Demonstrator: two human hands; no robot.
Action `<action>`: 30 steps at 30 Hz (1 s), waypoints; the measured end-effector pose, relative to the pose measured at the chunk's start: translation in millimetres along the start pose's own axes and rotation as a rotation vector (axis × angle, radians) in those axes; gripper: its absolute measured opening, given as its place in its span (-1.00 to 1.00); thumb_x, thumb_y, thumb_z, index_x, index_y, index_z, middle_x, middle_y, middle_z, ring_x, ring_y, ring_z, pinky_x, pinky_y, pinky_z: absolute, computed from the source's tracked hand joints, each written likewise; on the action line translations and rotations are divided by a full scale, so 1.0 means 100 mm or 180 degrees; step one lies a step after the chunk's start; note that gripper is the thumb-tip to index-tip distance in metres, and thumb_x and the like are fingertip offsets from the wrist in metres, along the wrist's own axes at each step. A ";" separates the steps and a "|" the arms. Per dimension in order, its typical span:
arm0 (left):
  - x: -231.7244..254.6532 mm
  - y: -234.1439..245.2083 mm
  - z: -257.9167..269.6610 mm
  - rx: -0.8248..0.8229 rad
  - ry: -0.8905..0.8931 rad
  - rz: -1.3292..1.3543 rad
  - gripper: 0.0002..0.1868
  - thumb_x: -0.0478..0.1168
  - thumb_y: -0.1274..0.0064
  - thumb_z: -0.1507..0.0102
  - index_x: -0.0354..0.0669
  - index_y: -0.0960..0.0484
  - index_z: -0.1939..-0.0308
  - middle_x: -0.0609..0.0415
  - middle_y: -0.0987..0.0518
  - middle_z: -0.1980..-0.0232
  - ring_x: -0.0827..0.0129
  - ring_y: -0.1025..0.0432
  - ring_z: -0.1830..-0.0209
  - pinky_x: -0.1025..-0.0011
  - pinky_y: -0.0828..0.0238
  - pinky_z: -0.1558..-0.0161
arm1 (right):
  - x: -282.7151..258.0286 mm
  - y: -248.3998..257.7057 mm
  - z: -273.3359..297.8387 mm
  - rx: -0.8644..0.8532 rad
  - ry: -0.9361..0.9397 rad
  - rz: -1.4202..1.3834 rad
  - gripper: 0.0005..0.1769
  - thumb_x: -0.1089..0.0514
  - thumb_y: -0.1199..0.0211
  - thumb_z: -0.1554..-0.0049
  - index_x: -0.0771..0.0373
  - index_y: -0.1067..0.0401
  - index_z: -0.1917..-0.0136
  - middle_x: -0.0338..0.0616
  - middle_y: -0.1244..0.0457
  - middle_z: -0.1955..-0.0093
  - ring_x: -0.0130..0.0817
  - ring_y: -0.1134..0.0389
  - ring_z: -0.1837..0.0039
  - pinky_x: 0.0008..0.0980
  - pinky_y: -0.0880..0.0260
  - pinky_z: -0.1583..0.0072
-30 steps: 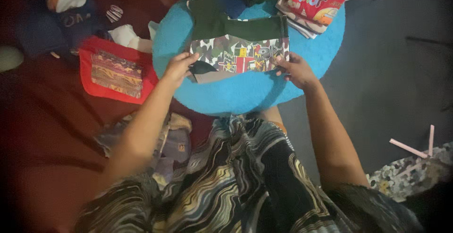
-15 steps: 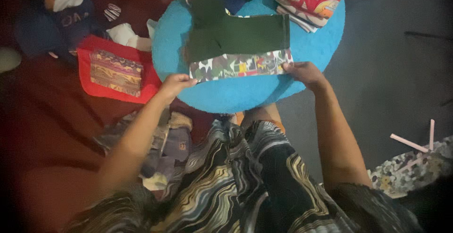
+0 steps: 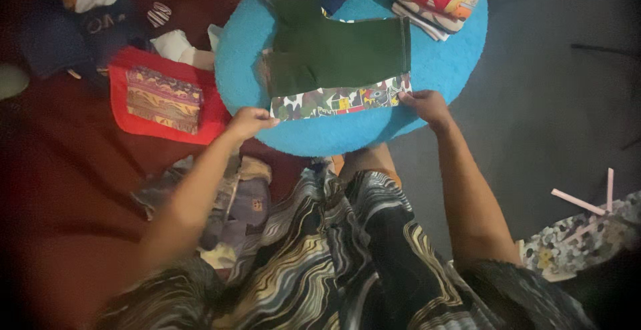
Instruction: The person folds clothes by hand on a blue cushion, including shirts and shorts, and places them into a stack.
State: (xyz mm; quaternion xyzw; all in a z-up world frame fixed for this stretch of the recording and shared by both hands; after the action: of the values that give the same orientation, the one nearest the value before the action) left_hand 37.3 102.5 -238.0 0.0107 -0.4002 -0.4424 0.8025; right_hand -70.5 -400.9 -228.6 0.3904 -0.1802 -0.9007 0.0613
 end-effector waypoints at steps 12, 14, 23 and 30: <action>-0.08 -0.10 -0.06 0.0206 -0.0240 0.0037 -0.60 0.04 -0.34 -0.18 -0.26 -0.72 0.23 0.09 -0.62 0.33 0.44 -0.42 0.32 0.37 -0.38 0.20 | -1.25 -0.67 0.58 0.1096 0.3076 0.2650 -0.51 -0.19 -0.39 -0.08 0.11 -0.47 -0.14 0.02 -0.22 -0.12 0.07 -0.22 -0.32 0.20 -0.12 -0.32; -0.19 -0.08 -0.12 0.0206 -0.0147 -0.0087 -0.62 0.03 -0.35 -0.17 -0.24 -0.74 0.22 0.08 -0.65 0.32 0.44 -0.45 0.32 0.37 -0.40 0.20 | -1.23 -0.59 0.40 0.1135 0.2644 0.2644 -0.60 -0.17 -0.39 -0.10 0.08 -0.49 -0.09 0.01 -0.23 -0.15 0.06 -0.21 -0.32 0.24 -0.07 -0.30; 0.25 0.73 -0.75 0.1799 -0.0865 -0.0145 -0.64 -0.07 -0.25 -0.22 -0.23 -0.68 0.03 0.03 -0.71 0.08 0.31 -0.58 0.07 0.35 -0.47 -0.02 | -1.39 -0.28 -0.34 0.1129 0.2355 0.1773 -0.68 0.08 -0.17 -0.35 0.20 -0.36 -0.33 0.06 -0.21 -0.32 0.12 -0.19 -0.40 0.15 -0.15 -0.39; 1.40 0.76 -1.44 0.1065 0.0172 0.0343 -0.55 0.00 -0.36 -0.24 -0.41 -0.67 0.20 -0.07 -0.63 0.19 0.19 -0.56 0.22 0.18 -0.42 0.08 | -1.90 -0.47 -0.85 0.0790 0.3136 0.2614 -0.53 0.14 -0.27 -0.09 0.24 -0.38 -0.27 0.06 -0.23 -0.26 0.14 -0.21 -0.31 0.08 -0.19 -0.27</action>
State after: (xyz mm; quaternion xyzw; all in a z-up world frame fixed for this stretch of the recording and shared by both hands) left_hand 224.3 -0.5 -218.9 0.1345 -0.4466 -0.3256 0.8225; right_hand 123.3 -333.3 -170.5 0.6610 -0.3682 -0.4922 0.4304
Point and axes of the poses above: each hand's wrist, its own z-axis away from the middle knuckle, its own y-axis out of the back of the hand, x = y × z, the point moved 5 cm from there along -z, towards the middle knuckle
